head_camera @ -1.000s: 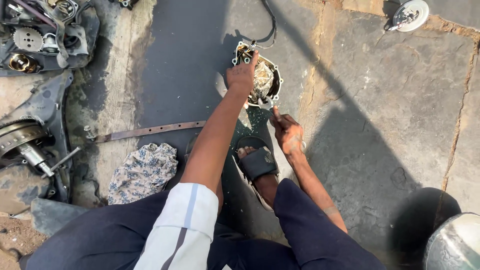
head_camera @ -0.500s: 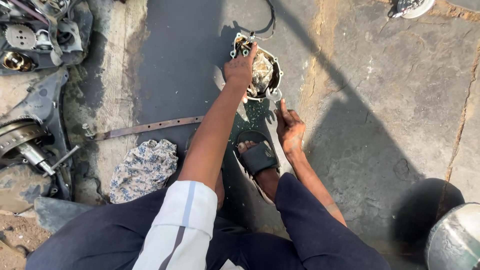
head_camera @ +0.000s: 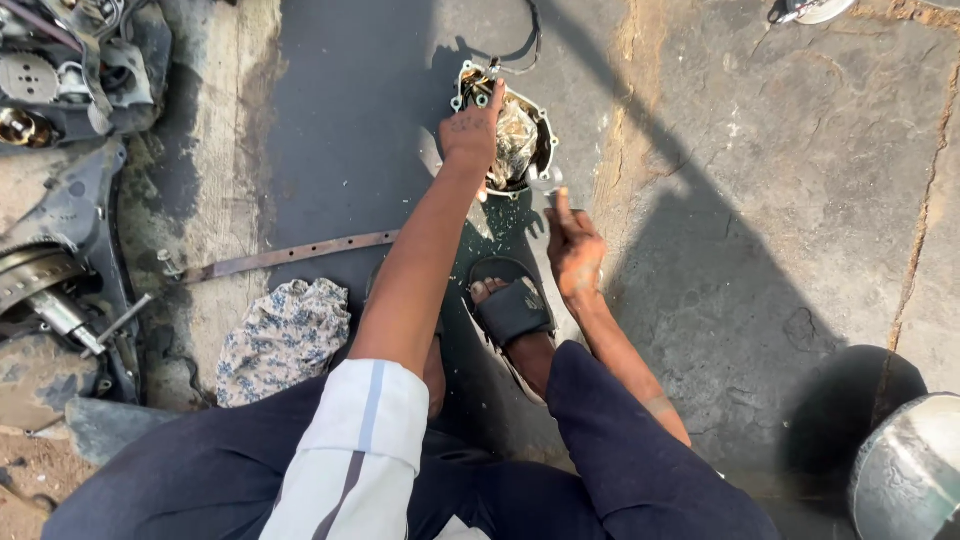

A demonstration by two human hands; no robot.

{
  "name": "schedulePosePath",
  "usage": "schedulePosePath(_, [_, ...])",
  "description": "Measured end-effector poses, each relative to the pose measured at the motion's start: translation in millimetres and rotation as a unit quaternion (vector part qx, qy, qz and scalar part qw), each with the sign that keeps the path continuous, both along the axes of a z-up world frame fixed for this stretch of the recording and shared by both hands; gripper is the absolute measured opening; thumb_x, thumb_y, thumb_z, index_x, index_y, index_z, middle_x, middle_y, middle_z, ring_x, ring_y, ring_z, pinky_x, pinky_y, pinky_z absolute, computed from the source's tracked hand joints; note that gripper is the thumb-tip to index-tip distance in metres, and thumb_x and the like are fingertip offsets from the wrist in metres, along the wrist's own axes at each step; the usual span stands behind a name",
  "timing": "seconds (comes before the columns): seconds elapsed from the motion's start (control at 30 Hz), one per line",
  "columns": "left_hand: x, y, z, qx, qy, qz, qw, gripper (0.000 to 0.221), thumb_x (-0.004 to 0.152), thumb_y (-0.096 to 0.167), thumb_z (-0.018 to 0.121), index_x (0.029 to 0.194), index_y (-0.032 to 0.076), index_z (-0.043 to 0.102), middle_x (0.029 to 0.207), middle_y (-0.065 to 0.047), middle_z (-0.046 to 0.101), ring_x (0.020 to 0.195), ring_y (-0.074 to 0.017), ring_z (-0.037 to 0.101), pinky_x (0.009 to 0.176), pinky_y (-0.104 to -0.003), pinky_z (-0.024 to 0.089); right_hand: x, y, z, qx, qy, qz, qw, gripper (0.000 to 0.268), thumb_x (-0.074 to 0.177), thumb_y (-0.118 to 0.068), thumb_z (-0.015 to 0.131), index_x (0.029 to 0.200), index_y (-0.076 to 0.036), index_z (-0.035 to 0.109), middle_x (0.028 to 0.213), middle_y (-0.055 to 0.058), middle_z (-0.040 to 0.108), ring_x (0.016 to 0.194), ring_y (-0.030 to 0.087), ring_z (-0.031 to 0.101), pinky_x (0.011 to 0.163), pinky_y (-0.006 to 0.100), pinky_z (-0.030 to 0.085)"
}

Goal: The person is assembling or repairing a motorcycle engine component on the floor using a wrench.

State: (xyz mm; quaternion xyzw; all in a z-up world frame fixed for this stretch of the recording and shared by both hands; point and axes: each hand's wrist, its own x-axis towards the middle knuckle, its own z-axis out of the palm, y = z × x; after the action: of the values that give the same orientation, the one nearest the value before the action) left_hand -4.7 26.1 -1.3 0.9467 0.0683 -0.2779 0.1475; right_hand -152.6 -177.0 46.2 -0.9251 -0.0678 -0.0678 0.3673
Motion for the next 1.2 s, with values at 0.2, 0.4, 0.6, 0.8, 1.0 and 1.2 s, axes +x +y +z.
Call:
schedulePosePath(0.2, [6.2,1.1,-3.0,0.009,-0.012,-0.006,1.0,0.1,0.093,0.014,0.067,0.164,0.038,0.001,0.132,-0.011,0.065,0.113,-0.0263,0.069,0.089,-0.041,0.055,-1.5,-3.0,1.3,0.002,-0.034,0.02,0.999,0.041,0.098,-0.011,0.073,0.139,-0.012,0.066,0.075,0.013,0.065,0.055,0.024,0.058,0.053,0.038,0.048])
schedulePosePath(0.4, [7.0,-1.0,-8.5,0.012,-0.02,-0.01,1.0,0.1,0.093,0.014,0.067,0.165,0.037,0.001,0.129,-0.011,0.068,0.112,-0.0265,0.07,0.09,-0.04,0.055,1.3,-6.9,11.9,-0.037,0.036,0.062,0.997,0.041,0.097,-0.017,0.075,0.137,-0.015,0.069,0.072,0.012,0.066,0.056,0.028,0.06,0.055,0.042,0.048])
schedulePosePath(0.6, [3.7,-0.7,-0.1,0.024,-0.012,-0.011,1.0,0.106,0.089,0.012,0.071,0.164,0.037,0.0,0.126,-0.011,0.069,0.108,-0.0257,0.071,0.087,-0.041,0.056,-1.1,-13.7,-9.9,-0.042,0.008,0.088,0.995,0.037,0.095,-0.015,0.075,0.132,-0.019,0.07,0.089,0.008,0.072,0.066,0.025,0.069,0.059,0.039,0.053])
schedulePosePath(0.8, [-1.0,-1.7,0.5,0.02,-0.008,-0.019,1.0,0.113,0.084,0.01,0.075,0.165,0.033,0.0,0.123,-0.011,0.071,0.105,-0.0247,0.072,0.085,-0.038,0.057,-0.8,-17.4,-21.3,-0.065,-0.025,0.105,0.992,0.04,0.097,-0.012,0.076,0.136,-0.019,0.068,0.088,0.011,0.07,0.068,0.028,0.066,0.059,0.04,0.05])
schedulePosePath(1.0, [-2.8,-2.8,-12.8,0.02,-0.025,-0.016,0.999,0.103,0.092,0.008,0.069,0.167,0.032,0.003,0.12,-0.01,0.073,0.103,-0.0258,0.073,0.083,-0.039,0.058,0.6,-5.5,-16.1,-0.031,0.048,0.099,0.993,0.045,0.099,-0.009,0.074,0.142,-0.019,0.064,0.08,0.013,0.066,0.061,0.022,0.06,0.058,0.038,0.049])
schedulePosePath(1.2, [1.5,-0.4,-10.2,0.023,-0.01,-0.014,1.0,0.108,0.089,0.011,0.073,0.164,0.036,0.0,0.123,-0.01,0.07,0.105,-0.0261,0.072,0.083,-0.04,0.057,-2.6,1.5,-18.9,-0.077,0.048,0.067,0.994,0.044,0.097,-0.011,0.074,0.139,-0.022,0.065,0.083,0.009,0.069,0.06,0.021,0.061,0.056,0.039,0.049])
